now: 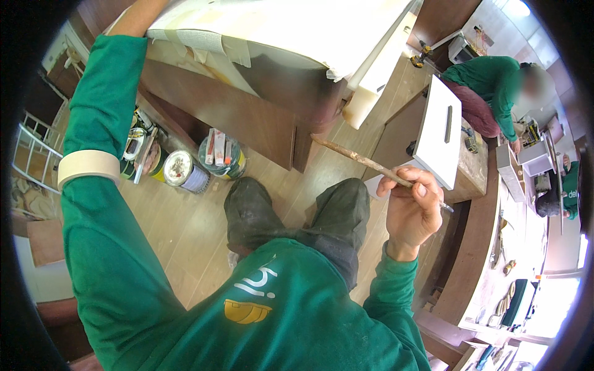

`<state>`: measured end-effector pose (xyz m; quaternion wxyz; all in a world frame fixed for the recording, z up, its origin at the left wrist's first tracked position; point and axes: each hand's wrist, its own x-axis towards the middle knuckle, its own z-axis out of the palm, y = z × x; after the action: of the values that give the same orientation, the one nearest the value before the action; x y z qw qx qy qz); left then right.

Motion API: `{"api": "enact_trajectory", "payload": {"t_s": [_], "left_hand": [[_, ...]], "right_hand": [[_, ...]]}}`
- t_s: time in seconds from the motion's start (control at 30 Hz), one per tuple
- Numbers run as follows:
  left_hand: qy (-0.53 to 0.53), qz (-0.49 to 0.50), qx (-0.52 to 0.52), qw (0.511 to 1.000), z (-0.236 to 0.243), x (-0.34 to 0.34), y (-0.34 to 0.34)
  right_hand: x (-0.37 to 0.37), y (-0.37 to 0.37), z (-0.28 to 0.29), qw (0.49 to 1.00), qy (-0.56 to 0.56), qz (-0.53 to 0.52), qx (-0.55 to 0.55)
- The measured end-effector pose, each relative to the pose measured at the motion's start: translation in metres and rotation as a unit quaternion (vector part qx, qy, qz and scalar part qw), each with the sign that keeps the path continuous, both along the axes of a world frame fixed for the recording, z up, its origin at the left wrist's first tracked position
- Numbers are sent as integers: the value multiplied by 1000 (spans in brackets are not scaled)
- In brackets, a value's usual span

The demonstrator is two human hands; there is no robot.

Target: The person sands the edge of a wooden cabinet door with a sanding block, then applies wood stain with a brush. The person works on the same edge repeatedly while other workers assemble nearby.

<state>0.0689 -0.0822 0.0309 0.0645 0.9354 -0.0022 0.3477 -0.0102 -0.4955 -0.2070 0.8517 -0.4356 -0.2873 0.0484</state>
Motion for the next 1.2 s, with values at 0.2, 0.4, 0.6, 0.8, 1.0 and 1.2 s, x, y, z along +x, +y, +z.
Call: {"api": "enact_trajectory", "payload": {"t_s": [0.2,0.4,0.6,0.8,1.0,1.2], "left_hand": [[0,-31,-6,1000,-1,-12,-12],[2,-12,1,1000,1,-2,-3],[-1,-28,4,1000,-5,7,0],[8,-4,2,1000,0,-1,-2],[19,8,1,1000,-1,3,0],[16,14,4,1000,-1,1,-8]], "right_hand": [[-2,-4,-3,1000,12,4,-2],[-2,1,1,1000,11,-6,-5],[2,-17,-21,999,40,2,-29],[-8,20,-11,953,-169,6,-252],[-10,49,4,910,-248,35,-330],[6,57,-6,844,-387,-26,-370]]}}
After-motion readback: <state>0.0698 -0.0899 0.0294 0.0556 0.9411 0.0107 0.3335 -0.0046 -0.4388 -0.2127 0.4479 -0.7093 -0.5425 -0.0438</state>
